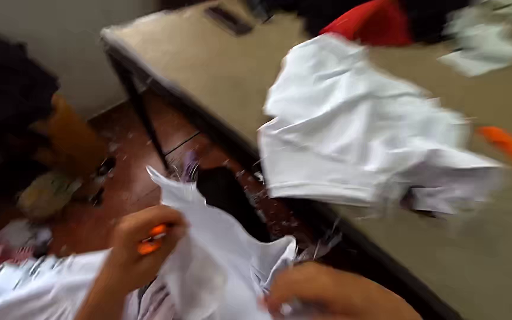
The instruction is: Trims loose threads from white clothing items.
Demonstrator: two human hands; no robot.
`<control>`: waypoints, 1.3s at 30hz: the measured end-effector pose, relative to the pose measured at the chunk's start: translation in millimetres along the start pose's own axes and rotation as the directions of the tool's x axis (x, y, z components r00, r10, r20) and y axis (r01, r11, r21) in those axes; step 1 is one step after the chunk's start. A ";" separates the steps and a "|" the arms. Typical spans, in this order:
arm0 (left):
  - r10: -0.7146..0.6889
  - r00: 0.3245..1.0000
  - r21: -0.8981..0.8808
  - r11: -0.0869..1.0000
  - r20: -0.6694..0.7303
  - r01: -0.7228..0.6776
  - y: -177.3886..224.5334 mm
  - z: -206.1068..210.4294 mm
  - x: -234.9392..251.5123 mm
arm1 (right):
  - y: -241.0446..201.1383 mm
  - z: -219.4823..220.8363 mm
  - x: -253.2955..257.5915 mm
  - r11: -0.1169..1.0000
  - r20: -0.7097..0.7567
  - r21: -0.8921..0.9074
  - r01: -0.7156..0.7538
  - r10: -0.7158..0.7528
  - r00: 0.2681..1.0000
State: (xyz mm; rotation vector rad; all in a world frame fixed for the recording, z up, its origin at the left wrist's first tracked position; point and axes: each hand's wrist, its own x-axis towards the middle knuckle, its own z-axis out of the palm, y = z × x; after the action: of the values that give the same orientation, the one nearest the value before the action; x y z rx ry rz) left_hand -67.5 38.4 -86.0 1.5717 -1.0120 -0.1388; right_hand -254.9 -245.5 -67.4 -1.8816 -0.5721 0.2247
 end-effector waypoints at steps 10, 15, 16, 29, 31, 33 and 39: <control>-0.292 0.927 -0.071 0.956 -0.237 0.283 -54.2 18.5 -56.9 | 86.8 50.6 96.0 0.965 -0.080 0.237 -0.116 0.138 0.987; -0.126 0.972 0.192 0.968 -0.197 0.165 -51.9 -4.0 -49.6 | 90.4 36.5 105.5 0.948 -0.049 0.291 -0.126 0.147 0.988; -0.118 0.973 0.188 0.970 -0.196 0.155 -52.5 -8.3 -49.8 | 93.2 31.6 105.4 0.950 0.020 0.268 -0.162 0.163 0.986; -0.247 0.967 0.024 0.968 -0.067 0.249 -47.8 5.2 -61.7 | 88.1 68.9 112.7 0.773 -0.194 0.624 -0.118 0.299 0.934; -0.184 0.983 0.062 0.981 -0.020 0.185 -41.6 11.1 -54.7 | 83.6 72.5 114.5 0.764 -0.193 0.629 -0.142 0.330 0.924; -0.107 0.994 0.087 0.990 -0.016 0.108 -44.7 20.3 -52.1 | 81.1 76.3 117.3 0.753 -0.171 0.640 -0.153 0.334 0.927; -0.187 0.978 -0.212 0.963 -0.097 0.163 -62.8 14.7 -48.7 | 79.0 86.4 117.6 0.759 -0.215 0.623 -0.189 0.398 0.892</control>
State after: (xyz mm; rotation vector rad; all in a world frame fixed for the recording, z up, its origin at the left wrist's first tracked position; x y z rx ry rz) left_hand -73.7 54.4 -165.0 1.4622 -0.7429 -0.2626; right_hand -167.0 -138.9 -159.2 -1.3374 0.0558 0.2476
